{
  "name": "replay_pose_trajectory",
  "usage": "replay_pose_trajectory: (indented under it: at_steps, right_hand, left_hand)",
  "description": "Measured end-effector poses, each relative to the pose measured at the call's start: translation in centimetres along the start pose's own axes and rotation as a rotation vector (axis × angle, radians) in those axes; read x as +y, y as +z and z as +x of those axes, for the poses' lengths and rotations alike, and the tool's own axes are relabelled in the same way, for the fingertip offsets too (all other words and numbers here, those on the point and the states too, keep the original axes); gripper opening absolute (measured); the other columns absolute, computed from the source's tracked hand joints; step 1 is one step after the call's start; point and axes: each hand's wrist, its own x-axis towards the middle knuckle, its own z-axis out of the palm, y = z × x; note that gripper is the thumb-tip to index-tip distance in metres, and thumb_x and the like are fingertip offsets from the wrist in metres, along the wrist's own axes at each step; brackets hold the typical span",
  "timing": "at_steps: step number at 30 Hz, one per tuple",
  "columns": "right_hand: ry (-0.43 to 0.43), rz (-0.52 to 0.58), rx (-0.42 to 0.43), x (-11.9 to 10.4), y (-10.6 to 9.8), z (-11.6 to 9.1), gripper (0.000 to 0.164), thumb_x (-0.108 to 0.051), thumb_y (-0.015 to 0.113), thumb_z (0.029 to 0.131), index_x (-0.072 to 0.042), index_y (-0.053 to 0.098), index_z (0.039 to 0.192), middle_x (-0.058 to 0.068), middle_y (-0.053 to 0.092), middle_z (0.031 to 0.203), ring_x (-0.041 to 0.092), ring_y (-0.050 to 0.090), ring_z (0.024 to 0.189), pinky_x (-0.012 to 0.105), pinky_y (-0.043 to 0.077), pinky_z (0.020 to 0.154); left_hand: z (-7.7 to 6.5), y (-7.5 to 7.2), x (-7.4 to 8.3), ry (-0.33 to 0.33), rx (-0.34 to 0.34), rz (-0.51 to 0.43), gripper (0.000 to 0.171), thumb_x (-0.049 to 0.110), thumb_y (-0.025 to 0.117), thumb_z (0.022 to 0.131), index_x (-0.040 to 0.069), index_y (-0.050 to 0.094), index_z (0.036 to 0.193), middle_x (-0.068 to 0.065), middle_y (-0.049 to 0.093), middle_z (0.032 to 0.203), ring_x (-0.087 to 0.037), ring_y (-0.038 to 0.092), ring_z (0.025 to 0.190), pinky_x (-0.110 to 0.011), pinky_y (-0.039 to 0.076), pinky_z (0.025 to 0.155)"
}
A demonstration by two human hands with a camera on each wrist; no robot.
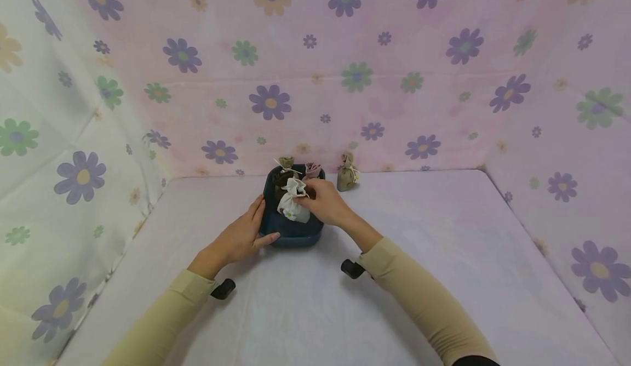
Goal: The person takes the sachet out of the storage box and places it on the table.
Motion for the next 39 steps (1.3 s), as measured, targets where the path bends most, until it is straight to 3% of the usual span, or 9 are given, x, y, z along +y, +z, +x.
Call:
replay_pose_trajectory:
  at_steps: [11, 22, 39]
  right_hand:
    - [-0.024, -0.003, 0.003, -0.4, -1.1, -0.5, 0.008, -0.013, 0.07, 0.098, -0.006, 0.068, 0.097, 0.004, 0.055, 0.083, 0.02, 0.049, 0.074, 0.033, 0.041, 0.066]
    - [-0.01, -0.038, 0.019, -0.2, -2.6, -1.1, 0.012, -0.017, 0.07, 0.099, -0.006, 0.07, 0.103, 0.008, 0.067, 0.098, 0.026, 0.065, 0.095, 0.04, 0.053, 0.08]
    - [0.045, -0.079, 0.069, 1.2, -5.7, -2.2, 0.018, -0.016, 0.072, 0.097, -0.005, 0.071, 0.112, 0.008, 0.064, 0.098, 0.026, 0.062, 0.094, 0.039, 0.052, 0.08]
  left_hand:
    - [-0.1, 0.1, 0.0, 0.001, -0.007, 0.004, 0.111, 0.078, 0.041, 0.096, -0.008, 0.012, 0.16, -0.02, 0.0, 0.171, -0.038, 0.026, 0.152, -0.049, 0.032, 0.12]
    - [-0.1, 0.0, 0.1, 0.0, -0.009, -0.003, 0.111, 0.078, 0.04, 0.095, -0.007, 0.011, 0.161, -0.02, 0.001, 0.171, -0.038, 0.025, 0.153, -0.049, 0.031, 0.12]
    - [-0.1, 0.0, 0.0, -0.007, -0.005, 0.007, 0.112, 0.079, 0.039, 0.095, -0.007, 0.01, 0.161, -0.02, 0.001, 0.171, -0.037, 0.024, 0.153, -0.05, 0.03, 0.121]
